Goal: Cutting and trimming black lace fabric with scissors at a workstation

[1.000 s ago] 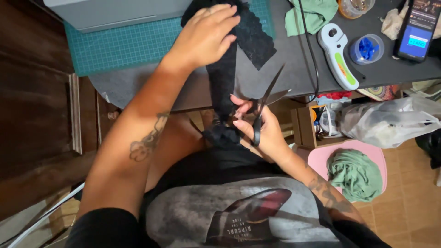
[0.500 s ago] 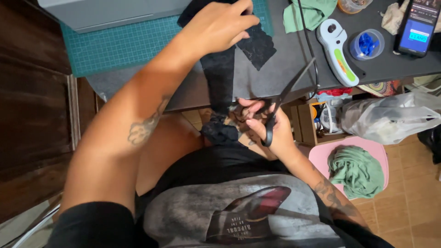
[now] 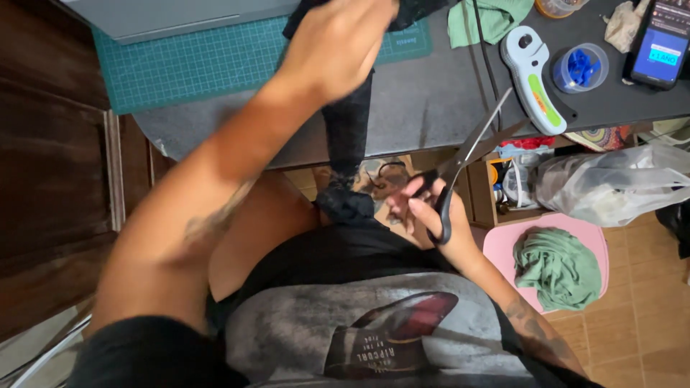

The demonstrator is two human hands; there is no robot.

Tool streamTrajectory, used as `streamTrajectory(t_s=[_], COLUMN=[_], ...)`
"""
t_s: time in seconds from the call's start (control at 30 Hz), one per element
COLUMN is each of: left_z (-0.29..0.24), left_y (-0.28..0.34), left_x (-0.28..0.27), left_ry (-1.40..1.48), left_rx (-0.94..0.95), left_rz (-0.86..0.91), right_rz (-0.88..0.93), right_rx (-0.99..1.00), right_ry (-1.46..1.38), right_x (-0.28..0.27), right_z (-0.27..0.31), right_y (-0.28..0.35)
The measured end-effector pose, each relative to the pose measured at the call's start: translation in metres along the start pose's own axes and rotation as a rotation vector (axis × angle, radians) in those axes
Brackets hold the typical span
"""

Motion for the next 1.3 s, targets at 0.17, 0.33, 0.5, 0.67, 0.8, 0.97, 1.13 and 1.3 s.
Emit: streamTrajectory(t_s=[0.17,0.33,0.5,0.67,0.8,0.97,1.13,1.3], left_z=[-0.015,-0.017,-0.020,-0.023,-0.042,-0.050,-0.020,0.002], left_y=[0.068,0.076,0.063,0.064,0.092,0.092,0.072,0.078], left_x=[-0.041,-0.035,-0.046,-0.086,-0.091,-0.104,-0.073,-0.031], left_ry=[0.408,0.388,0.405,0.432,0.327,0.345,0.423,0.389], left_rx=[0.137,0.095,0.059,-0.019,0.088,0.044,-0.169,-0.036], left_rz=[0.393,0.394,0.361,0.472,0.627,0.667,0.482,0.385], right_rz=[0.089,0.071,0.074,0.355,0.488,0.480,0.482,0.445], right_rx=[0.232,0.255,0.329,0.353,0.422,0.471,0.399,0.450], right_ry=[-0.087,-0.044,-0.023,0.107,-0.344,-0.561,-0.535,-0.575], right_x=[-0.001,0.017,0.008,-0.005,-0.024,-0.024,-0.034,-0.037], right_z=[-0.004,0.008,0.001,0.003,-0.036,-0.044,-0.058,-0.056], right_y=[0.024,0.026,0.025,0.020,0.029,0.033,0.038,0.034])
Point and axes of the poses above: each hand's wrist, its own y-axis away from the middle knuckle, its own x-axis out of the palm, z = x × y, the point moved 1 cm from there along -y, towards the middle knuckle, and after that the axes turned 15 degrees about -y, right-handed, at the moved point
